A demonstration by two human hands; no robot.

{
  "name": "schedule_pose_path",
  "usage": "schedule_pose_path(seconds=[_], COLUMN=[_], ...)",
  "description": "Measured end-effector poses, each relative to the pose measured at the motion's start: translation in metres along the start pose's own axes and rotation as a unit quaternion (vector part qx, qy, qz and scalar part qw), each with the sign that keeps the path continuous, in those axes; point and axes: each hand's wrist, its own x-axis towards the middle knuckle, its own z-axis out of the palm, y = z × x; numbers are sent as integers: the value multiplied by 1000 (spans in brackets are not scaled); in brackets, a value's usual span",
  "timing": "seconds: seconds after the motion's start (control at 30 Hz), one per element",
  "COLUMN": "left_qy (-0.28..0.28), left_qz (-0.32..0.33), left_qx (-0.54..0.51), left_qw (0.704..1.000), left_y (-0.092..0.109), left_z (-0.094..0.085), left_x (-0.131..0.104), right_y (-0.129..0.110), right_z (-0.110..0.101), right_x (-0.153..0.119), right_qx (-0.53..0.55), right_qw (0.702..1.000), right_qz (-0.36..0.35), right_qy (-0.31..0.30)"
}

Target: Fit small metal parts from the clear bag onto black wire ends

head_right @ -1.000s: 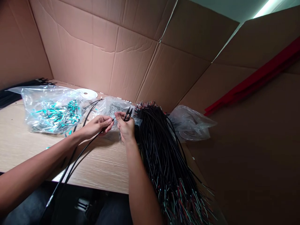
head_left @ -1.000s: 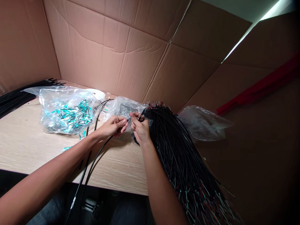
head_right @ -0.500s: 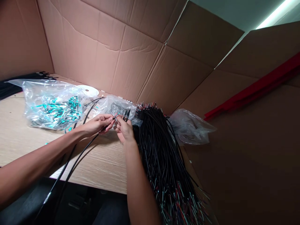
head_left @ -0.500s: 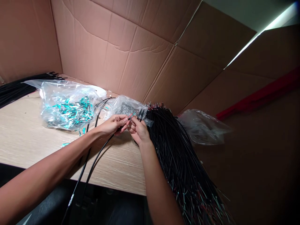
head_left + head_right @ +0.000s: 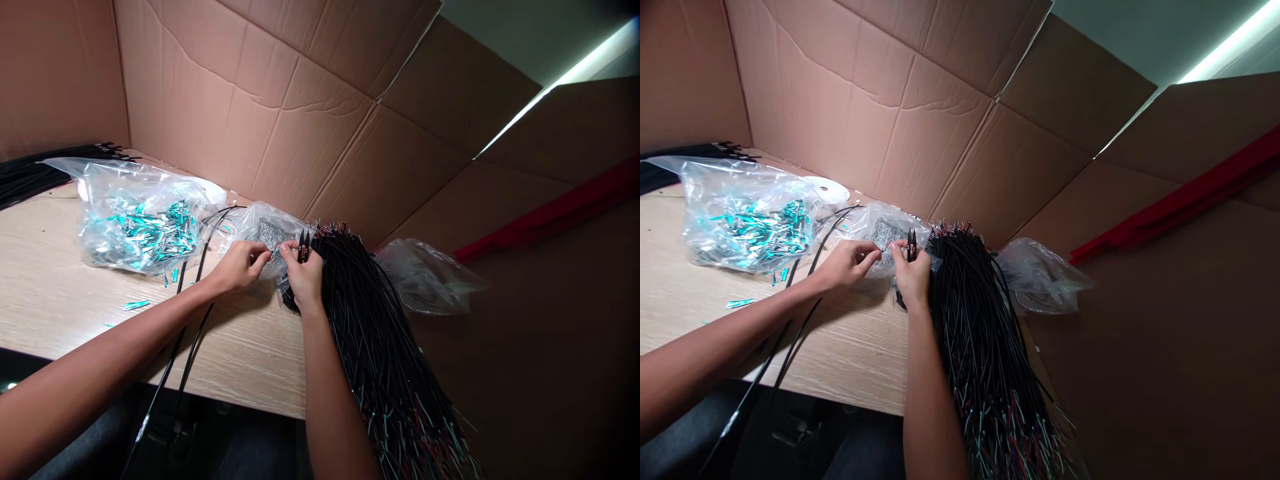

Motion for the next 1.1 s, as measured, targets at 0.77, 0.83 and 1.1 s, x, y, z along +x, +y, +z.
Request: schedule_pose_path(seconds=[0.77,0.83,1.1], left_qy=[-28,-20,-40], left_qz=[45,53,54], left_qx=[98,82,78], left_qw=[994,995,995], left_y=[-14,-12,-15], left_z=[2,2,-2], left_x=[-3,-3,-2], right_y=[12,10,5], right_z=[0,1,3], right_x=[4,3,1], right_qx=[-16,-5,-9], right_qw=[998,999,1000], right_qz=[59,40,-6], right_qy=[23,17,26])
